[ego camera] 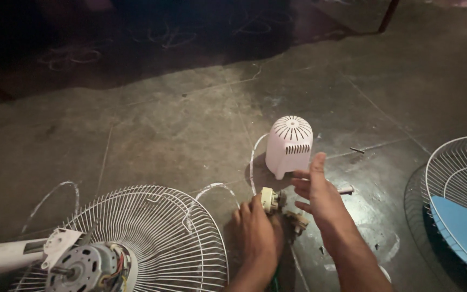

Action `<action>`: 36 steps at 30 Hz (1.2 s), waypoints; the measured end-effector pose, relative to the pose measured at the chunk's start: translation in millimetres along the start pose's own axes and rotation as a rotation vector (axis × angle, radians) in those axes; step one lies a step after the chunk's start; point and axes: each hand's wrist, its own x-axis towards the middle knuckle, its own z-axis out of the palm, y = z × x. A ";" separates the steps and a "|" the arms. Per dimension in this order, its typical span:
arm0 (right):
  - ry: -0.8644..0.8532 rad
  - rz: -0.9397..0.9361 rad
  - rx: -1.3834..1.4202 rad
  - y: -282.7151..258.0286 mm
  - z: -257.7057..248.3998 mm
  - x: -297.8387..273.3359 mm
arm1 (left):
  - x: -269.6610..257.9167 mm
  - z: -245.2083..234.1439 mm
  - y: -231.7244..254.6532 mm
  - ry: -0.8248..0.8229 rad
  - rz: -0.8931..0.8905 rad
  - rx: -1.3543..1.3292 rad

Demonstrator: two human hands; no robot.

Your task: The person disassembles the central motor housing of a standing electric fan, removes the capacitor, and then reassembles the components. They use a screwdriver to remove and tighten screws on the motor housing and handle the fan's internal parts by hand.

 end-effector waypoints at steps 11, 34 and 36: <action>0.004 -0.002 -0.012 -4.7 2.4 -3.4 | 12.4 -14.0 -7.9 -0.071 -0.121 -0.077; -0.429 -0.399 -0.151 -28.7 66.3 -96.7 | -57.0 -178.7 -29.3 -0.054 -0.124 -0.965; -0.506 -0.402 -0.115 -28.4 69.0 -107.0 | -66.8 -197.0 -44.8 -0.100 -0.260 -1.002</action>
